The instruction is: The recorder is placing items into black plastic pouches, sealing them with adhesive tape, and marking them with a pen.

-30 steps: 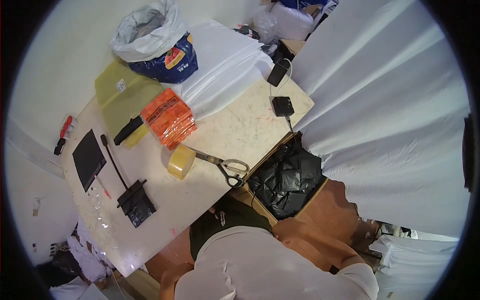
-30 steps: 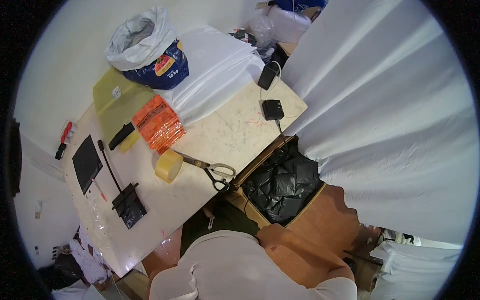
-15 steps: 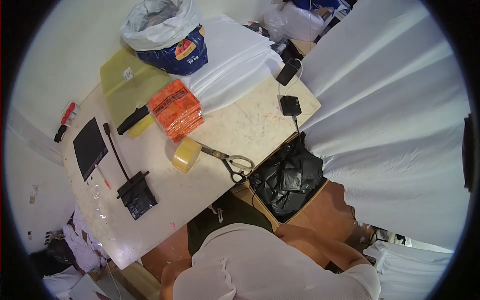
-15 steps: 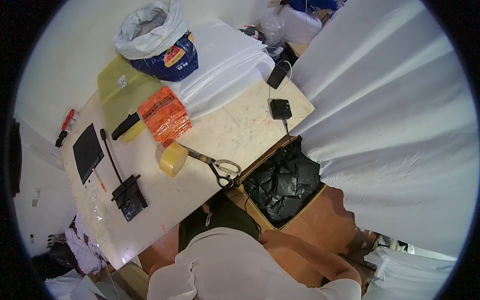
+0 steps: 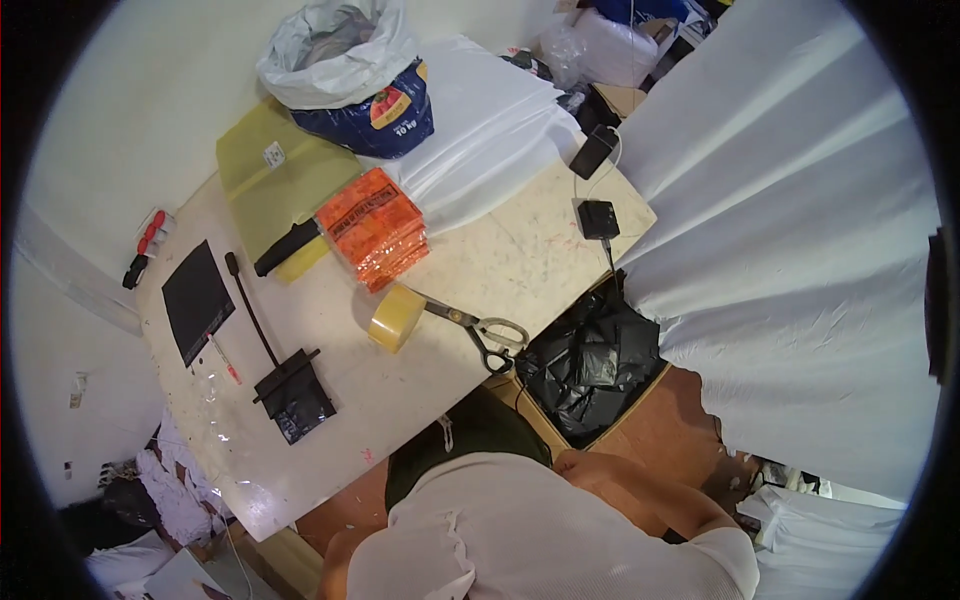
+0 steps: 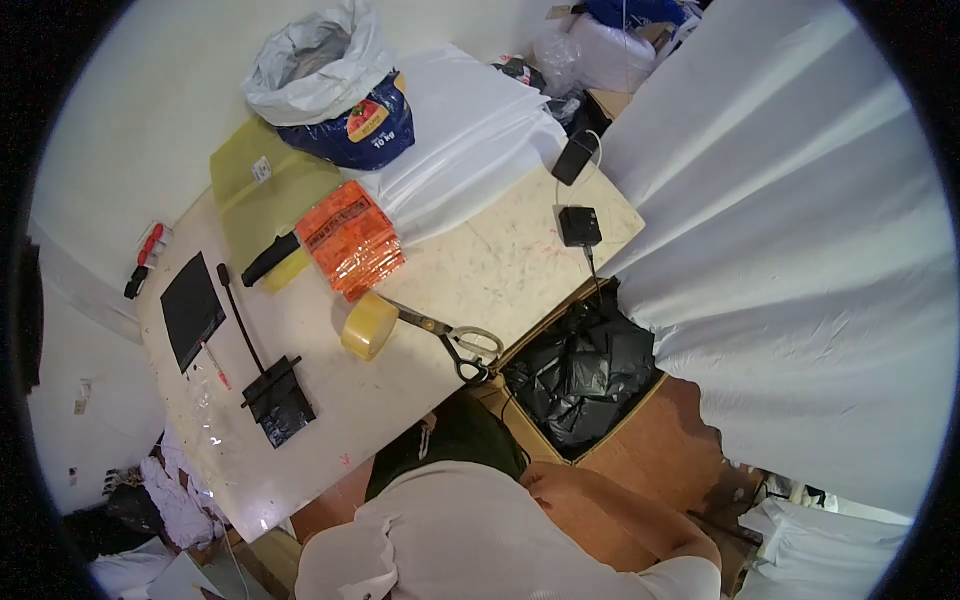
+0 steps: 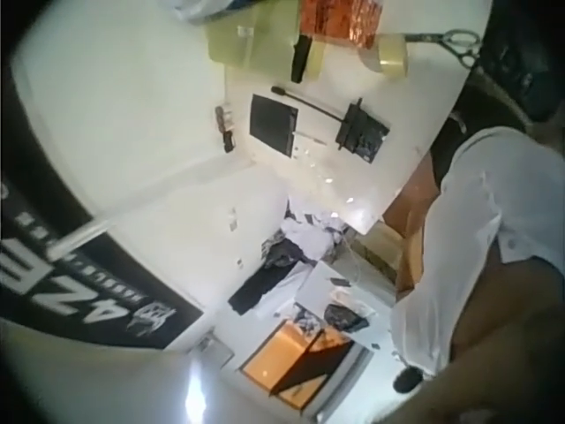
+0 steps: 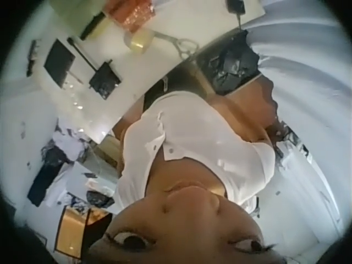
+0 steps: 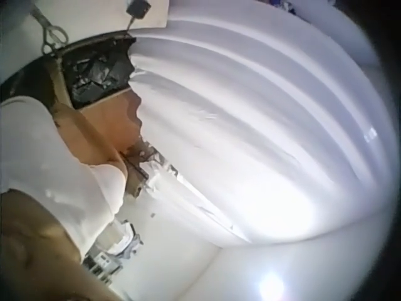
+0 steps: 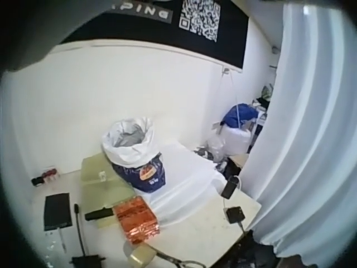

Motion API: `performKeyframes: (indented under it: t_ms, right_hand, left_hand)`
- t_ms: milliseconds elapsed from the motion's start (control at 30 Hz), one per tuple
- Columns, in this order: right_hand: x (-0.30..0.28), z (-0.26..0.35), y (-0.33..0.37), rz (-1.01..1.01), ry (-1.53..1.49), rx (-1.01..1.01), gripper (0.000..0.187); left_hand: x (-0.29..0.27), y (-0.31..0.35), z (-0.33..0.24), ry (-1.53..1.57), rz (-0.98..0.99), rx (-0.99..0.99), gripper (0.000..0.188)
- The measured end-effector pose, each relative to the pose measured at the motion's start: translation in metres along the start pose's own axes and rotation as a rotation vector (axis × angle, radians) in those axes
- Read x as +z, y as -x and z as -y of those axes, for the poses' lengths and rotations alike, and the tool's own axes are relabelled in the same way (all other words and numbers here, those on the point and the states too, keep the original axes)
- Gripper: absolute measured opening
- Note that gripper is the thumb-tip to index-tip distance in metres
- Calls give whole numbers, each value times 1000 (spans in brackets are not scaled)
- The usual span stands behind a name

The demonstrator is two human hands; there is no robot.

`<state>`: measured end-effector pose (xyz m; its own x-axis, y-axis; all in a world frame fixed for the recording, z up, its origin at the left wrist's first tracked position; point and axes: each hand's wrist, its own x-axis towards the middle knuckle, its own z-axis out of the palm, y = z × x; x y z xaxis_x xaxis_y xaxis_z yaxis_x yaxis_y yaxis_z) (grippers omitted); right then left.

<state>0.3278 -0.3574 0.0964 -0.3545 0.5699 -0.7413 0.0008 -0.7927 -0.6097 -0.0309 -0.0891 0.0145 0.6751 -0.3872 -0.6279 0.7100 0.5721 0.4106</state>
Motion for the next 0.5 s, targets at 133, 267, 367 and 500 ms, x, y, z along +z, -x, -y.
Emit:
performKeyframes:
  t_ms: [133,267,367,500]
  right_hand:
    - [3,-28,-2,69,-217,-110,25]
    - [12,-15,-13,-134,87,-189,25]
    - [23,-2,-15,-292,64,-244,25]
    - [17,19,-18,-200,-93,-183,29]
  left_hand:
    - [-2,-2,-15,-64,27,47,39]
    - [2,1,-17,-102,44,82,39]
    - [6,10,-12,-120,51,90,40]
    - [18,17,6,-103,62,98,40]
